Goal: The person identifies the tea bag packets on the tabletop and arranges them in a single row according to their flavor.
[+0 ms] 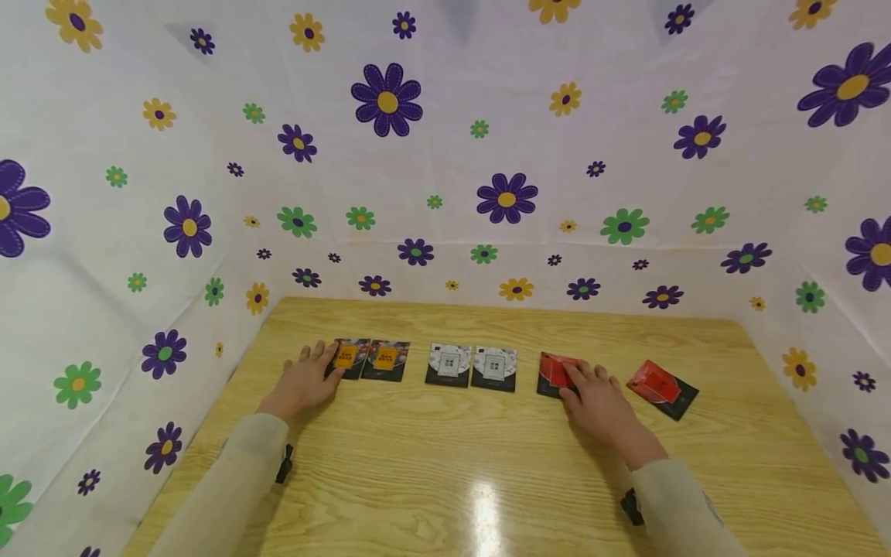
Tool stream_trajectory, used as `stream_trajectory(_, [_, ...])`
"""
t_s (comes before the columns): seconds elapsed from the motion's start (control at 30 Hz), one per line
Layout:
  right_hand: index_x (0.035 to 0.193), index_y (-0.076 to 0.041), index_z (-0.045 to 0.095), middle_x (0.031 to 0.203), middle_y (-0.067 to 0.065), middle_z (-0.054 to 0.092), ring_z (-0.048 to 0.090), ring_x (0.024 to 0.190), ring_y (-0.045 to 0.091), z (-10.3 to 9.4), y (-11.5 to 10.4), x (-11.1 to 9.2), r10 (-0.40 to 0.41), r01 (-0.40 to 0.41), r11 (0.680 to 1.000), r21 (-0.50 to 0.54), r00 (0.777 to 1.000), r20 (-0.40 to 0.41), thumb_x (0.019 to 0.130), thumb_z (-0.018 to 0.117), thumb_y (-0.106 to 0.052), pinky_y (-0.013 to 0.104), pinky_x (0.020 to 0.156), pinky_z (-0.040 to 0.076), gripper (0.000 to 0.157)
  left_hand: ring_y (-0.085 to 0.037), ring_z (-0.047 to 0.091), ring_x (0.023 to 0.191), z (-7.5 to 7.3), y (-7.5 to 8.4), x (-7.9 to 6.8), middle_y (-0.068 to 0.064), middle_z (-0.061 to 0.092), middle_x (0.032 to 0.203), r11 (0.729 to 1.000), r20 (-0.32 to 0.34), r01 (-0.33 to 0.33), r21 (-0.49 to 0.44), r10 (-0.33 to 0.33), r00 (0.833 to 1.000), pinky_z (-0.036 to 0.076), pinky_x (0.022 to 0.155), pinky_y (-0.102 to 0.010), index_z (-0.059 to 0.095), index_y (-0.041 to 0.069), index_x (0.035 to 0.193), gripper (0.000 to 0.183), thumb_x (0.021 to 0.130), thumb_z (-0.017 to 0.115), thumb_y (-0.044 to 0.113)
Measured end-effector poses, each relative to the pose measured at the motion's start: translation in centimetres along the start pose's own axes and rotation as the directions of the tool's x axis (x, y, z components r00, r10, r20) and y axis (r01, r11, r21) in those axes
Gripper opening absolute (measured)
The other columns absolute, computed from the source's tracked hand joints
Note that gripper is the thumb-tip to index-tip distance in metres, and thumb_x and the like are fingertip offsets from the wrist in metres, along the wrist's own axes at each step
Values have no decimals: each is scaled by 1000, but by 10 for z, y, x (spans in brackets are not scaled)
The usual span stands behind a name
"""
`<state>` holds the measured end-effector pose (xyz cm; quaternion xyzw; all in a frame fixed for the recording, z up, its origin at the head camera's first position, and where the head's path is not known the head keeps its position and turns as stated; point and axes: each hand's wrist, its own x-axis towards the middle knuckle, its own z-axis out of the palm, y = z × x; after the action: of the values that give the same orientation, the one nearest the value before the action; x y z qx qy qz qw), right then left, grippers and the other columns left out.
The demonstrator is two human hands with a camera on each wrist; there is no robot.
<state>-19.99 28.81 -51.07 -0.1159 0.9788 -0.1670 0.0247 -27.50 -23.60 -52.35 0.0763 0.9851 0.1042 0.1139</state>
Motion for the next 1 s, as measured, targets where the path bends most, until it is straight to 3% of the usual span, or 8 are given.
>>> stream_trajectory(0.3, [149, 13, 47, 152, 50, 38, 32, 136, 76, -21, 36, -14, 12, -11, 1000, 13, 996, -88, 110, 52, -12, 86, 108, 28, 46, -56, 13, 159, -1, 3, -1, -29, 15, 173, 1000, -4, -2, -16, 2, 1000, 15, 121, -81, 21, 8, 169, 67, 114, 39, 40])
stream_trajectory(0.63, [144, 10, 52, 141, 51, 44, 37, 126, 76, -35, 90, -34, 37, -46, 997, -54, 988, -152, 106, 51, 0, 85, 100, 34, 40, -56, 13, 158, 1, 2, -3, -29, 15, 173, 1000, -12, 0, -9, 0, 1000, 15, 121, -82, 21, 7, 169, 66, 114, 39, 39])
stream_trajectory(1.0, [145, 10, 48, 138, 54, 41, 38, 122, 77, -43, 117, -46, 99, -114, 981, -155, 990, -99, 91, 46, 8, 85, 95, 39, 53, -56, 11, 159, 1, 2, -2, -28, 13, 174, 1000, -2, 6, -14, -6, 1000, 13, 121, -81, 20, 8, 170, 66, 114, 38, 39])
